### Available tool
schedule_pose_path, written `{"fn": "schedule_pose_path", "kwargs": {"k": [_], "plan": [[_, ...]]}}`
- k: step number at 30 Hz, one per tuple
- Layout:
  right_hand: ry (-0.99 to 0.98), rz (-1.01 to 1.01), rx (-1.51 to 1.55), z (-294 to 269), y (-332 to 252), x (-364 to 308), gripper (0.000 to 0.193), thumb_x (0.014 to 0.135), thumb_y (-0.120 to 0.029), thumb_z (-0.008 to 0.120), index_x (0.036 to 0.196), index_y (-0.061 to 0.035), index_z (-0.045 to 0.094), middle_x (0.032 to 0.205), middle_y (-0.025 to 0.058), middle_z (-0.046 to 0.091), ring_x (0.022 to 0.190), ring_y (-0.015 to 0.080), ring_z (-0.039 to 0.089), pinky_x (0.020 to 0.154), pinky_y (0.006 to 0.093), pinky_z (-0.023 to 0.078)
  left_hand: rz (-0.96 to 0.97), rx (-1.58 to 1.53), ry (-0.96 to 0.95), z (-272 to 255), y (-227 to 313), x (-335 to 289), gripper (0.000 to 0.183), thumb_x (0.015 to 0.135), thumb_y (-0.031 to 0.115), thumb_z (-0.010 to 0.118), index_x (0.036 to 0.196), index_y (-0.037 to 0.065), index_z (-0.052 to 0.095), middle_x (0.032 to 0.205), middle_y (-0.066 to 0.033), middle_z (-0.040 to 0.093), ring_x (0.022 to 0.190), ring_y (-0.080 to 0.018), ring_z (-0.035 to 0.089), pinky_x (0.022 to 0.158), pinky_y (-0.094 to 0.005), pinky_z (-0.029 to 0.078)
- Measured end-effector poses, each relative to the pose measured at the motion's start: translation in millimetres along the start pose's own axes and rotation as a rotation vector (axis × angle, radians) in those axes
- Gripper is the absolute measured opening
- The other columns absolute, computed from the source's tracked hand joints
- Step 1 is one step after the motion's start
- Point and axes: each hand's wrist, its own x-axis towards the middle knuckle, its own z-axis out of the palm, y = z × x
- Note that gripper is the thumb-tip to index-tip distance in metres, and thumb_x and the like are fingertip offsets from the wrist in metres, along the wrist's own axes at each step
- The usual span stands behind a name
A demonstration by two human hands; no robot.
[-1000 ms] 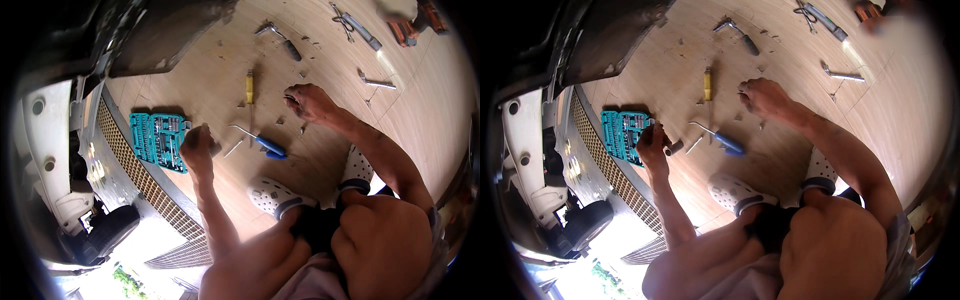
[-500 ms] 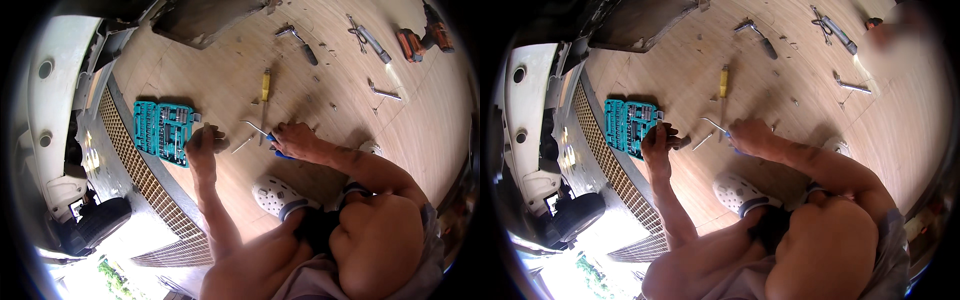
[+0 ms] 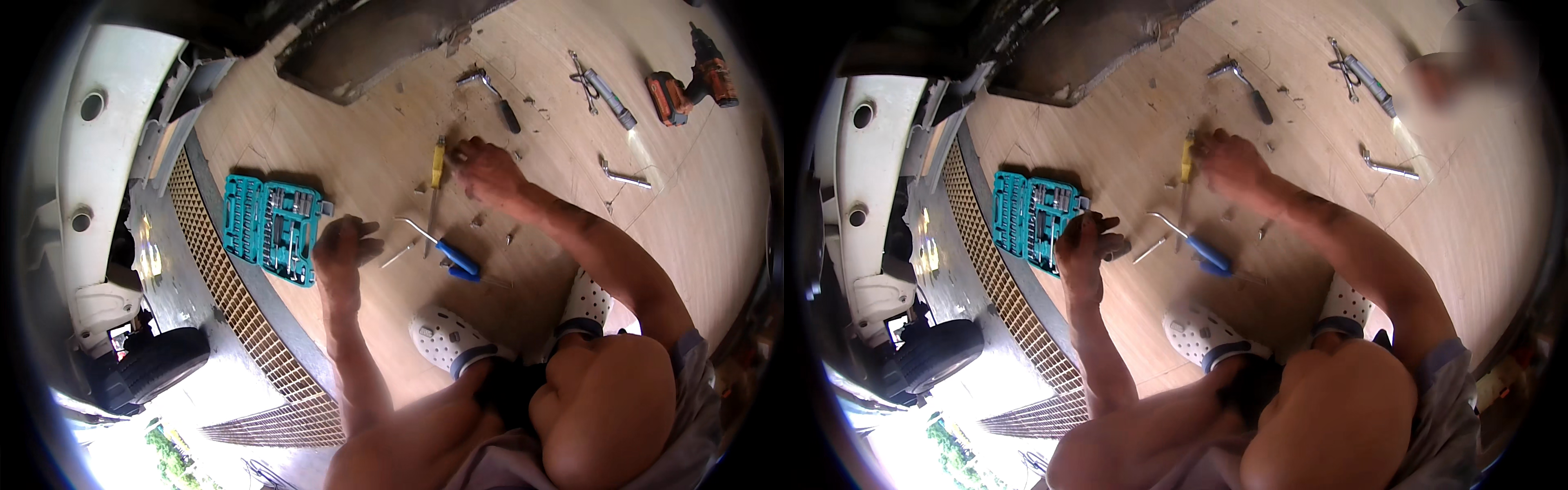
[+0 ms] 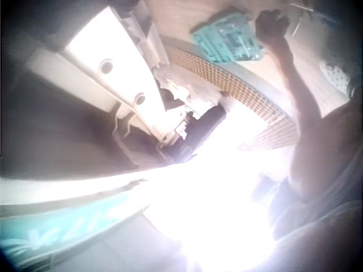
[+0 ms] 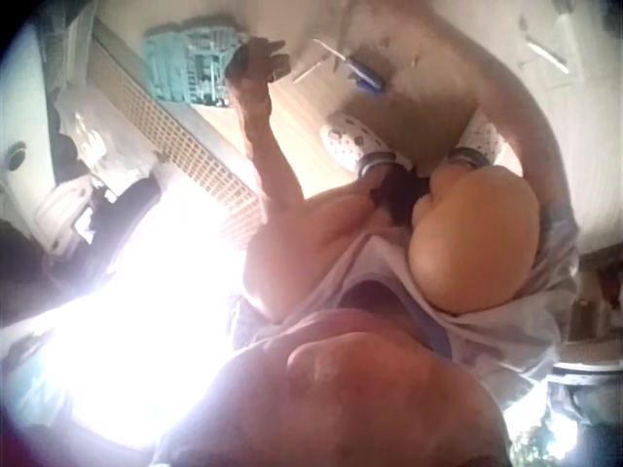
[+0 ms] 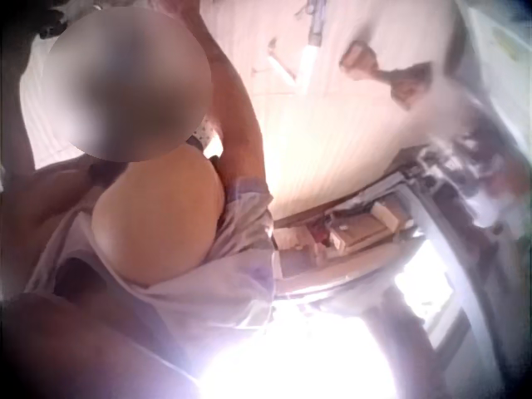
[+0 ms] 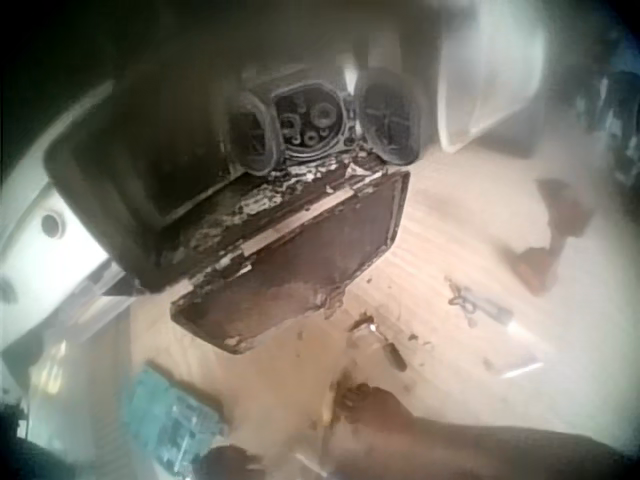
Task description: The person repairs the charging port of a vehicle by removing screws from a metal housing, detaching and cleaning the internal components by hand, and then reassembling the port with the screws.
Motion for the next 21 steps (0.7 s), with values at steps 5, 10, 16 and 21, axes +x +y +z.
{"fn": "schedule_pose_path", "kwargs": {"k": [5,10,16,21], "plan": [[0.141,-0.209,-0.191,23.4,-1.3,17.1,0.051,0.078,-0.017,0.07,0.128,-0.0052,0.061,0.12,0.0139,0.057,0.118,0.0316,0.053,0.093,0.0466,0.049,-0.016,0.049,0.012,21.4,8.1,4.9,0.032,0.1,0.027,0.06,0.095,-0.003,0.07,0.079,-0.0103,0.073,0.065,-0.0136,0.068,0.062,-0.0254,0.055],[0.232,0.038,-0.252,-3.5,29.0,26.2,0.046,0.081,-0.02,0.065,0.124,-0.0042,0.063,0.121,0.0143,0.06,0.111,0.0294,0.058,0.091,0.0447,0.047,0.058,0.239,0.052,34.0,9.9,1.9,0.027,0.096,0.024,0.065,0.089,-0.001,0.074,0.072,-0.0076,0.071,0.059,-0.012,0.065,0.061,-0.0262,0.051],[0.182,0.406,-0.153,-12.4,111.0,39.0,0.027,0.08,-0.017,0.064,0.103,-0.0055,0.07,0.092,0.0118,0.069,0.098,0.0325,0.065,0.08,0.0474,0.053,-0.031,0.178,0.003,46.9,11.9,6.1,0.026,0.096,0.02,0.067,0.103,-0.005,0.069,0.083,-0.0098,0.072,0.066,-0.0134,0.064,0.062,-0.0267,0.052],[0.151,0.415,0.019,12.2,128.8,47.1,0.02,0.079,-0.019,0.065,0.094,-0.0054,0.069,0.089,0.016,0.07,0.097,0.0352,0.067,0.077,0.0461,0.056,-0.051,0.136,-0.083,63.0,12.0,7.9,0.027,0.102,0.022,0.059,0.104,-0.004,0.067,0.087,-0.0097,0.07,0.066,-0.014,0.063,0.061,-0.0278,0.054]]}}
